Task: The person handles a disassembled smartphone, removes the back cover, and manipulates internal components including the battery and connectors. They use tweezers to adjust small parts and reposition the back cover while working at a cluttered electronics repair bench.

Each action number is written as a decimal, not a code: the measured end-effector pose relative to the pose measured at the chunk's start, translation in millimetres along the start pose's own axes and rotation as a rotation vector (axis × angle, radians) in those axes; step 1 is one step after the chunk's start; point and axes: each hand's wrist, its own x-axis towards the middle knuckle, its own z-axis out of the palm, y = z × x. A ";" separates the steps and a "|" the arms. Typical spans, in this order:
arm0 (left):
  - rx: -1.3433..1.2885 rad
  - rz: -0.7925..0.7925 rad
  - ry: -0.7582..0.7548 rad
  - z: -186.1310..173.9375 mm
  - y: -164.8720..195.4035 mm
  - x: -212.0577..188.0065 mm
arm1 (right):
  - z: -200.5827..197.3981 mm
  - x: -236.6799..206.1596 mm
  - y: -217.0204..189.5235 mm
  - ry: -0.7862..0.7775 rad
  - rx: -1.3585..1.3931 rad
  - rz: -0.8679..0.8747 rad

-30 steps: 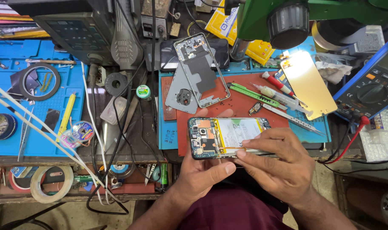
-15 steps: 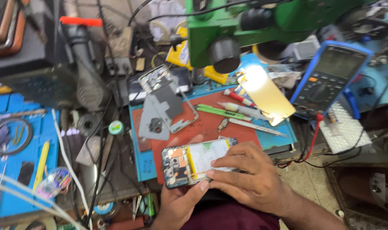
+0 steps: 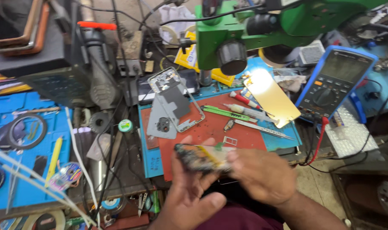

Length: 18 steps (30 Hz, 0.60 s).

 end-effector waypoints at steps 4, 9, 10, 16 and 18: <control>0.541 0.113 0.084 10.4 12.7 -2.2 | 15.0 -0.9 -0.8 0.356 0.445 0.957; 0.194 0.075 0.228 7.7 -2.9 7.5 | 23.5 7.7 5.6 0.398 1.177 1.169; 0.156 0.079 0.251 6.2 -6.3 6.9 | 23.9 8.0 5.4 0.396 1.176 1.180; 0.158 0.082 0.287 6.3 -12.8 -3.3 | 20.8 15.2 0.5 0.300 1.285 1.308; 0.185 0.088 0.314 9.4 -13.4 -4.7 | 19.8 19.6 -0.9 0.271 1.331 1.382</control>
